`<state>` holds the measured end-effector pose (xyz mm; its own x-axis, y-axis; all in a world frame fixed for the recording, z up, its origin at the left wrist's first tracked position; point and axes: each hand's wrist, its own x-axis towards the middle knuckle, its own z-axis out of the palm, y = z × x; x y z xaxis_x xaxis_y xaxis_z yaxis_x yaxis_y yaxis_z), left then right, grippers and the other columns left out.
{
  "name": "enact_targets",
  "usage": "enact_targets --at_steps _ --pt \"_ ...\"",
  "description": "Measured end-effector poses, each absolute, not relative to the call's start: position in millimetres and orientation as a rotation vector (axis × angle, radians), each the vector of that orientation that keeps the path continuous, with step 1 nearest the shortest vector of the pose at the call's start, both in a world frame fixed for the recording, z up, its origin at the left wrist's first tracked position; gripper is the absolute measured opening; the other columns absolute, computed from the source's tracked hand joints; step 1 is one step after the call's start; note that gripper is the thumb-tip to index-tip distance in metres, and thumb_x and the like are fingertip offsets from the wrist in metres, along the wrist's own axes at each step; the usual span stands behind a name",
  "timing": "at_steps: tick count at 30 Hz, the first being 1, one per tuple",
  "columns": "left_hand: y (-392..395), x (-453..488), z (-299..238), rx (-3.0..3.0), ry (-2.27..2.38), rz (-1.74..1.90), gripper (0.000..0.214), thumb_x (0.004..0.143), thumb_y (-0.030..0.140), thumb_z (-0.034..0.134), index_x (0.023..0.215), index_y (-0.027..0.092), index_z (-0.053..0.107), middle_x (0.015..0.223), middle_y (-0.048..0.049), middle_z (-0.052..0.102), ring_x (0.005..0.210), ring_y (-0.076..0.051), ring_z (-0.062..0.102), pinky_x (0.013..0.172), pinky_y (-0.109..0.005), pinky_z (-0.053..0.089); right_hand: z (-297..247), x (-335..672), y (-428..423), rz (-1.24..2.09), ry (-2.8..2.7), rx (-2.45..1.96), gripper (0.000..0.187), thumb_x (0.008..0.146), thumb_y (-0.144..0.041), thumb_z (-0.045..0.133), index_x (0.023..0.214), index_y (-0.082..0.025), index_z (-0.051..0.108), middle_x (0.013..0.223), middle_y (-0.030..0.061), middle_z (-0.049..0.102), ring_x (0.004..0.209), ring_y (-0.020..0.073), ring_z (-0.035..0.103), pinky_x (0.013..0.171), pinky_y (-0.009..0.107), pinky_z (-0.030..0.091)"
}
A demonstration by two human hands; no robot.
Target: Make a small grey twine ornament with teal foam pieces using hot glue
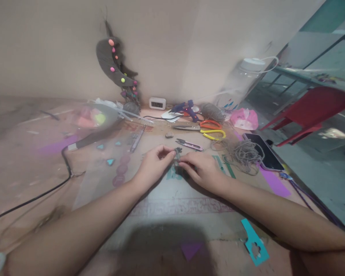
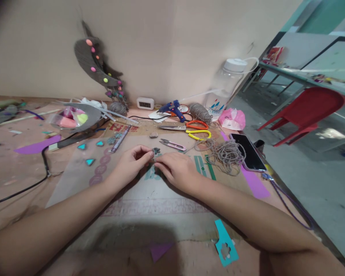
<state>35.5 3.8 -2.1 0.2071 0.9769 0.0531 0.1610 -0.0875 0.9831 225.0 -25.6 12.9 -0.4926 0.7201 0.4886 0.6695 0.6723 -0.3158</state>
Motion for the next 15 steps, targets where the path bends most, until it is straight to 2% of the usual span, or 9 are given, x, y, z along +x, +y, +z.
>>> enact_targets --at_steps 4,8,11,15 --pt "2.4 36.0 0.1 1.49 1.126 1.02 0.019 0.084 0.036 0.063 0.086 0.018 0.068 0.082 -0.0014 0.07 0.075 -0.015 0.06 0.072 -0.026 0.045 14.1 222.7 -29.7 -0.167 -2.393 -0.943 0.023 0.1 -0.027 0.049 0.099 -0.018 0.071 0.081 0.0063 0.074 0.074 0.018 0.065 0.07 0.031 0.045" --pt "2.1 36.4 1.8 1.474 1.107 1.012 0.019 0.084 0.036 0.063 0.087 0.018 0.069 0.083 -0.0016 0.07 0.076 -0.015 0.06 0.074 -0.027 0.045 15.6 221.2 -30.0 -0.254 -2.442 -0.854 0.026 0.101 -0.022 0.046 0.099 -0.017 0.071 0.08 0.0065 0.074 0.071 0.0171 0.063 0.066 0.031 0.043" --pt "2.2 36.3 2.2 1.452 1.087 1.015 0.019 0.083 0.036 0.063 0.085 0.018 0.068 0.08 -0.0009 0.069 0.073 -0.015 0.059 0.071 -0.027 0.044 17.2 222.0 -30.0 -0.176 -2.44 -0.891 0.025 0.1 -0.025 0.047 0.098 -0.019 0.071 0.08 0.0063 0.075 0.072 0.0173 0.064 0.067 0.031 0.044" --pt "1.6 36.0 3.3 1.439 1.085 1.013 0.02 0.083 0.038 0.064 0.082 0.018 0.066 0.076 -0.0003 0.066 0.07 -0.014 0.058 0.069 -0.027 0.044 20.5 226.3 -26.8 0.128 -2.251 -1.059 0.022 0.098 -0.029 0.052 0.091 -0.019 0.071 0.08 0.0051 0.075 0.073 0.0166 0.065 0.069 0.029 0.046"
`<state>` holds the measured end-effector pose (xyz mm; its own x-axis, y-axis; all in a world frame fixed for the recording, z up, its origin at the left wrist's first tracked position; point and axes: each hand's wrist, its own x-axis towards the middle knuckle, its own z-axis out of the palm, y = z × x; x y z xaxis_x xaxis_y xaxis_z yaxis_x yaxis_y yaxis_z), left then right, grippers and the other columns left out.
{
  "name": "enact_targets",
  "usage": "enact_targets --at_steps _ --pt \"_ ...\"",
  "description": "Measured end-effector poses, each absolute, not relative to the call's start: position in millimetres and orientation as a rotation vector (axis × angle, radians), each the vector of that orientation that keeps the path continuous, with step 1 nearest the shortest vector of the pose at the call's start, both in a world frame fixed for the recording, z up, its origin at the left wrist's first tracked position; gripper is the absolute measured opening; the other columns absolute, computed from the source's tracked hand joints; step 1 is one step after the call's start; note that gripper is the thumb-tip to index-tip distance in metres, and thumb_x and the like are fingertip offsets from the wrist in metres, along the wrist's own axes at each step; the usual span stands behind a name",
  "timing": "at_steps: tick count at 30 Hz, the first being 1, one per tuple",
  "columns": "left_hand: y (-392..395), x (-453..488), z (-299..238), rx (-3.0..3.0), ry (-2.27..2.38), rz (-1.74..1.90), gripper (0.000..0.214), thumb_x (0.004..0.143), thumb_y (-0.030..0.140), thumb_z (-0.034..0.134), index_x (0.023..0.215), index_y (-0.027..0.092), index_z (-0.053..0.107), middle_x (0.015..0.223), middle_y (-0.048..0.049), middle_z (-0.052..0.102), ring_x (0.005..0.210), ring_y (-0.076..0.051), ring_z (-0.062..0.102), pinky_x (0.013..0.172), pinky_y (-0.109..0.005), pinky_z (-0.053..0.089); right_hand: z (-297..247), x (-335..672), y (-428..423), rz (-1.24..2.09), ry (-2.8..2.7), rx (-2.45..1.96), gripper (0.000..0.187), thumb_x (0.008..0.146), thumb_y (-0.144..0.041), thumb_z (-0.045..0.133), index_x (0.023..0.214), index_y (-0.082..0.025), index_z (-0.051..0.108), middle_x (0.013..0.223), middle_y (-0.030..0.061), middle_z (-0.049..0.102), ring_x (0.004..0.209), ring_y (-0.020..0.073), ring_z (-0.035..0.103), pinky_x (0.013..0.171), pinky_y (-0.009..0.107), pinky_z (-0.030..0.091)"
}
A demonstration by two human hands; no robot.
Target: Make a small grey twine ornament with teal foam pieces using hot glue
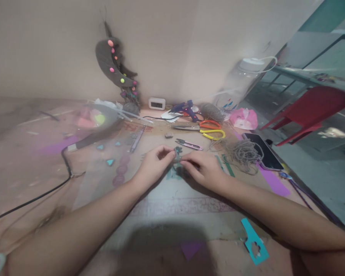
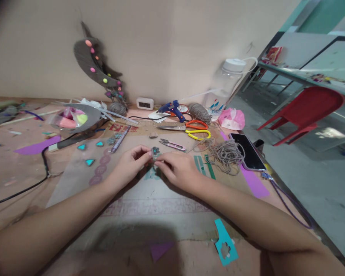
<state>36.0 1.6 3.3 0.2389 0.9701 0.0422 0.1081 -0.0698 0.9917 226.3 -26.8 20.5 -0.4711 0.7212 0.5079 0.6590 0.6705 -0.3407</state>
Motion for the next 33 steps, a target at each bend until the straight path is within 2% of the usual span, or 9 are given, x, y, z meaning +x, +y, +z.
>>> enact_targets --at_steps 4,8,10,14,20,23,26,29,33 --pt "2 36 4 1.411 1.101 1.012 0.02 0.082 0.038 0.065 0.081 0.018 0.065 0.071 0.0007 0.063 0.066 -0.014 0.056 0.065 -0.026 0.042 23 234 -19 0.31 -2.131 -1.226 0.02 0.097 -0.032 0.054 0.09 -0.02 0.069 0.079 0.0026 0.071 0.064 0.0141 0.059 0.062 0.026 0.044" --pt "2 37 3 1.385 1.104 1.006 0.02 0.081 0.038 0.065 0.081 0.018 0.065 0.068 0.0013 0.062 0.062 -0.013 0.054 0.061 -0.025 0.041 22 244 -5 0.212 -1.97 -1.292 0.018 0.097 -0.031 0.052 0.095 -0.019 0.065 0.085 0.0042 0.068 0.068 0.016 0.057 0.066 0.029 0.045" --pt "2 38 3 1.379 1.114 1.0 0.02 0.08 0.038 0.066 0.08 0.018 0.065 0.068 0.001 0.063 0.061 -0.013 0.054 0.061 -0.025 0.041 19 251 6 0.126 -1.998 -1.298 0.016 0.095 -0.029 0.056 0.102 -0.018 0.065 0.095 0.0072 0.069 0.077 0.019 0.06 0.075 0.033 0.048" --pt "1 38 4 1.377 1.136 1.0 0.021 0.078 0.038 0.069 0.08 0.017 0.066 0.072 -0.0005 0.065 0.065 -0.013 0.056 0.064 -0.026 0.042 9 261 23 -0.01 -2.255 -1.313 0.036 0.09 -0.03 0.067 0.123 -0.016 0.063 0.116 0.0145 0.067 0.107 0.029 0.061 0.095 0.044 0.047" --pt "2 38 2 1.395 1.132 1.003 0.021 0.078 0.038 0.07 0.082 0.017 0.067 0.074 -0.0013 0.067 0.067 -0.014 0.058 0.064 -0.026 0.042 -1 263 31 -0.15 -2.449 -1.344 0.026 0.098 -0.024 0.051 0.108 -0.013 0.071 0.097 0.0145 0.066 0.088 0.0249 0.06 0.081 0.038 0.049" --pt "3 39 1 1.377 1.101 1.011 0.021 0.079 0.038 0.068 0.083 0.017 0.067 0.073 -0.0007 0.066 0.065 -0.013 0.057 0.064 -0.026 0.043 -1 263 30 -0.164 -2.437 -1.334 0.026 0.098 -0.018 0.046 0.103 -0.013 0.071 0.094 0.0146 0.067 0.087 0.0251 0.061 0.081 0.038 0.048" --pt "3 39 1 1.364 1.089 1.021 0.02 0.079 0.038 0.067 0.082 0.018 0.065 0.07 0.0005 0.064 0.063 -0.013 0.056 0.063 -0.026 0.042 6 264 27 -0.068 -2.262 -1.414 0.025 0.096 -0.016 0.045 0.107 -0.015 0.068 0.096 0.0129 0.071 0.089 0.0252 0.064 0.08 0.036 0.048" --pt "3 38 1 1.355 1.115 1.019 0.02 0.08 0.038 0.066 0.081 0.018 0.063 0.067 0.0016 0.061 0.062 -0.013 0.054 0.061 -0.025 0.041 19 263 17 0.015 -2.066 -1.438 0.027 0.098 -0.024 0.044 0.113 -0.016 0.066 0.098 0.0111 0.073 0.088 0.0247 0.067 0.076 0.034 0.049" --pt "3 37 2 1.325 1.119 1.012 0.02 0.081 0.037 0.064 0.079 0.018 0.06 0.066 0.0023 0.059 0.062 -0.012 0.053 0.061 -0.025 0.04 29 262 1 -0.044 -2.153 -1.28 0.029 0.097 -0.033 0.052 0.117 -0.018 0.066 0.093 0.009 0.073 0.082 0.0227 0.066 0.073 0.033 0.049"
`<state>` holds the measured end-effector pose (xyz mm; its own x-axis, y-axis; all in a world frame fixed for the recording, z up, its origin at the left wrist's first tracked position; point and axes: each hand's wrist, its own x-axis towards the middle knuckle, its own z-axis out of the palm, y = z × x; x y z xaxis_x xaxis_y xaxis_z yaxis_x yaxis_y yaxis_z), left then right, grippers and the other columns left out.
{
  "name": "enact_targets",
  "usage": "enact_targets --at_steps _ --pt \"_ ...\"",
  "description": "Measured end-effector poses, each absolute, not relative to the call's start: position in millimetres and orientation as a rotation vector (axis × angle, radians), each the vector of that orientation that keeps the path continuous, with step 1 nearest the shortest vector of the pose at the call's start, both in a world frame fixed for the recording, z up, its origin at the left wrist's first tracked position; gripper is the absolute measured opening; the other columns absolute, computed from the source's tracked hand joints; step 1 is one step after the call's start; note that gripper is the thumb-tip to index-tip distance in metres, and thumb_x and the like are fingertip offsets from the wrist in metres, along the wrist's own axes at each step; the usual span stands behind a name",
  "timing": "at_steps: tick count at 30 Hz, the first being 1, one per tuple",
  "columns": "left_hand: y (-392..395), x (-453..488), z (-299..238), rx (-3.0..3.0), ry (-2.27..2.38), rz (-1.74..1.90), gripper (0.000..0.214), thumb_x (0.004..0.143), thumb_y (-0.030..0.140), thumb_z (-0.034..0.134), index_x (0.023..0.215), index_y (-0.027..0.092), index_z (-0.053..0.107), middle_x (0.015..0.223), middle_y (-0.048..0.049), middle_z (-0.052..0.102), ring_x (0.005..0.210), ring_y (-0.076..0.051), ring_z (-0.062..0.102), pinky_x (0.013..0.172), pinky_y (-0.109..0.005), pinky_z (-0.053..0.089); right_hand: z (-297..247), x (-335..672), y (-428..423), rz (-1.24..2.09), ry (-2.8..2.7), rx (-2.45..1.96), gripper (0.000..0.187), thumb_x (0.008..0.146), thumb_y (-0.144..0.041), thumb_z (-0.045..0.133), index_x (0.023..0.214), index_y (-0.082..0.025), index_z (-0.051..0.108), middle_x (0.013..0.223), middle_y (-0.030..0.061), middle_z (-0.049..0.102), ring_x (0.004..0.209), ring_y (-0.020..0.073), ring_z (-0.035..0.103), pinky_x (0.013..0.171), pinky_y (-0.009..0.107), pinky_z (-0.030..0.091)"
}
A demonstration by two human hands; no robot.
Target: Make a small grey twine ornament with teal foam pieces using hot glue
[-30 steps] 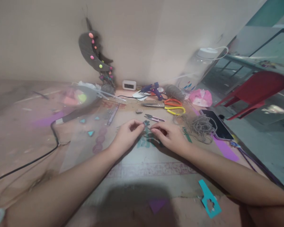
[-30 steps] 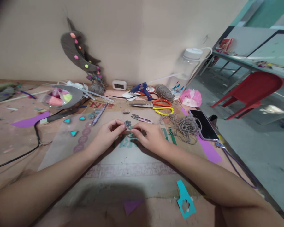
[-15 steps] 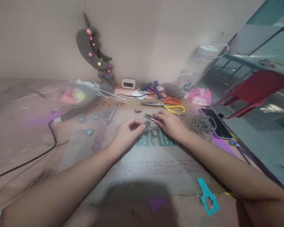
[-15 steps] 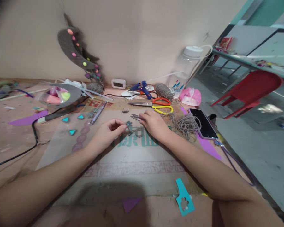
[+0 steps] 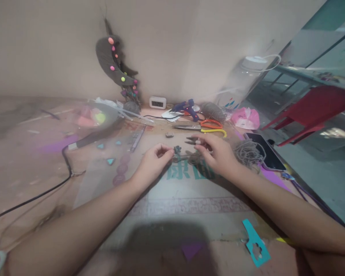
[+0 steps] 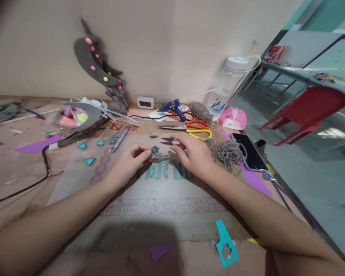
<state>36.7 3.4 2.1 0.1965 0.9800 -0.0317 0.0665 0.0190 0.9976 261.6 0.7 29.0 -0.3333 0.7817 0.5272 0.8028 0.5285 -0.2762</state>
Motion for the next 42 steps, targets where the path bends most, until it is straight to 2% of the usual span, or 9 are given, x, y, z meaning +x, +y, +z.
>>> enact_targets --at_steps 5,15,27,35,42 --pt "3 36 4 1.315 1.108 1.006 0.02 0.08 0.037 0.064 0.078 0.018 0.059 0.066 0.0025 0.059 0.061 -0.012 0.053 0.061 -0.025 0.04 23 261 -6 -0.272 -2.299 -1.148 0.034 0.1 -0.035 0.049 0.122 -0.017 0.067 0.081 0.0081 0.071 0.077 0.022 0.065 0.07 0.032 0.047" --pt "2 37 5 1.321 1.119 1.008 0.02 0.08 0.038 0.064 0.078 0.018 0.059 0.067 0.0027 0.059 0.062 -0.012 0.053 0.061 -0.025 0.04 20 257 -5 -0.452 -2.32 -1.024 0.032 0.101 -0.032 0.05 0.118 -0.011 0.068 0.083 0.0084 0.073 0.073 0.02 0.066 0.067 0.03 0.047" --pt "2 37 3 1.351 1.108 0.991 0.02 0.081 0.038 0.064 0.08 0.018 0.06 0.066 0.0025 0.059 0.061 -0.013 0.053 0.061 -0.026 0.041 18 255 -4 -0.434 -2.338 -0.998 0.033 0.101 -0.031 0.051 0.117 -0.01 0.069 0.08 0.0072 0.073 0.07 0.0191 0.066 0.065 0.03 0.047" --pt "2 37 3 1.353 1.071 0.979 0.021 0.081 0.038 0.064 0.08 0.017 0.06 0.065 0.0021 0.058 0.061 -0.012 0.052 0.061 -0.026 0.04 17 255 -3 -0.532 -2.359 -0.974 0.04 0.104 -0.037 0.042 0.115 -0.011 0.071 0.076 0.0072 0.072 0.068 0.0182 0.065 0.063 0.029 0.046" --pt "2 37 3 1.358 1.071 0.972 0.021 0.08 0.039 0.064 0.081 0.018 0.061 0.065 0.0018 0.058 0.061 -0.013 0.052 0.061 -0.027 0.041 16 257 -2 -0.533 -2.37 -0.999 0.039 0.104 -0.038 0.043 0.116 -0.012 0.07 0.077 0.0067 0.073 0.068 0.0177 0.065 0.063 0.029 0.045"
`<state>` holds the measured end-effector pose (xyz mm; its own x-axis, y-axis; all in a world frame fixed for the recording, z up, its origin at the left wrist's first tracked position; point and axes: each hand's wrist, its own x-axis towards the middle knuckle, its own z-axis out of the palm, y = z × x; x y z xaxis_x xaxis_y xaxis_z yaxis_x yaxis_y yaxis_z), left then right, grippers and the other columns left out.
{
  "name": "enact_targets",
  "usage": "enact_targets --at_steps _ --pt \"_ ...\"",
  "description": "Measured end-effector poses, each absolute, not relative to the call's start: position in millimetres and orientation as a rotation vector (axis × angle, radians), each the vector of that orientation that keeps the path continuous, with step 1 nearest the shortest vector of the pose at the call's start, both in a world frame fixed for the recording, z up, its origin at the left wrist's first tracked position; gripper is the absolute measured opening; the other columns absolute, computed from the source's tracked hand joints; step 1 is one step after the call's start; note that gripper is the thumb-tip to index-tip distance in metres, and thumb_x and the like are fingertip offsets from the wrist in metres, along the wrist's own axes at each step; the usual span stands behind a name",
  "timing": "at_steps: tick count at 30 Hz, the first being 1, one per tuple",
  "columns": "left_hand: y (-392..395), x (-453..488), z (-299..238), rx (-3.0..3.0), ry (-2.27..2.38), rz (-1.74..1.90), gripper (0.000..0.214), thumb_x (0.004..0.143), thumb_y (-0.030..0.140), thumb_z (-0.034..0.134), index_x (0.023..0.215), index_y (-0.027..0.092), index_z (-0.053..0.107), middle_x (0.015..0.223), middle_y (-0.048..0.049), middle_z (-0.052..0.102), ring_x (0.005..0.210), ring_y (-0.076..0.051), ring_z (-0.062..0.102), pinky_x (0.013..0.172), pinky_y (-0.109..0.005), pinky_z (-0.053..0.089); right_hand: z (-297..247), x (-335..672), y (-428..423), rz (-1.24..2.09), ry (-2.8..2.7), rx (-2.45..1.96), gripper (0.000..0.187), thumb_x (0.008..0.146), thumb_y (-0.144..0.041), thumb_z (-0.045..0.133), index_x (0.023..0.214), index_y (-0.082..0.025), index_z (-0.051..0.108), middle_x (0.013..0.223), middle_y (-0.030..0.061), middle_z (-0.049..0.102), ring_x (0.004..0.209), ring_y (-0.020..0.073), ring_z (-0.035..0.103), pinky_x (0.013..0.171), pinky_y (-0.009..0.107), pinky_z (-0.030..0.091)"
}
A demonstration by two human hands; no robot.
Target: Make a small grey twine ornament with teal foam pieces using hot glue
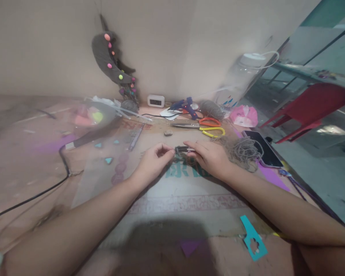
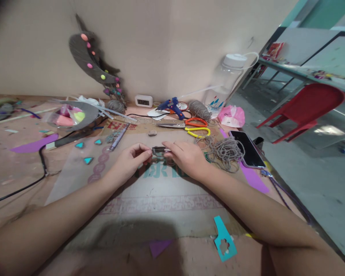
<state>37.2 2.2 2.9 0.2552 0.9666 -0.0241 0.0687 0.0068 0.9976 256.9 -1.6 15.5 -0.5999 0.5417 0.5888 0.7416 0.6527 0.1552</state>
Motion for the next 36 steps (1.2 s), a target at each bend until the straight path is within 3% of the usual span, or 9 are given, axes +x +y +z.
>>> enact_targets --at_steps 24,30,36 --pt "2 38 2 1.355 1.08 0.959 0.021 0.081 0.039 0.065 0.081 0.018 0.061 0.064 0.0023 0.059 0.059 -0.012 0.052 0.06 -0.026 0.04 10 262 0 -0.405 -2.417 -1.038 0.034 0.103 -0.036 0.046 0.113 -0.016 0.071 0.082 0.0082 0.074 0.072 0.0188 0.066 0.066 0.029 0.047" --pt "3 38 3 1.343 1.086 0.984 0.02 0.081 0.038 0.064 0.08 0.018 0.06 0.065 0.0024 0.06 0.059 -0.011 0.053 0.06 -0.025 0.04 14 258 -4 -0.164 -2.242 -1.125 0.034 0.1 -0.037 0.051 0.123 -0.017 0.067 0.096 0.0095 0.076 0.085 0.0207 0.07 0.077 0.031 0.053" --pt "4 38 4 1.286 1.099 1.001 0.021 0.078 0.038 0.066 0.079 0.017 0.06 0.064 0.002 0.061 0.059 -0.012 0.055 0.062 -0.025 0.042 7 264 11 -0.028 -2.098 -1.367 0.043 0.098 -0.023 0.047 0.139 -0.016 0.054 0.114 0.0144 0.069 0.103 0.0261 0.066 0.089 0.042 0.054"
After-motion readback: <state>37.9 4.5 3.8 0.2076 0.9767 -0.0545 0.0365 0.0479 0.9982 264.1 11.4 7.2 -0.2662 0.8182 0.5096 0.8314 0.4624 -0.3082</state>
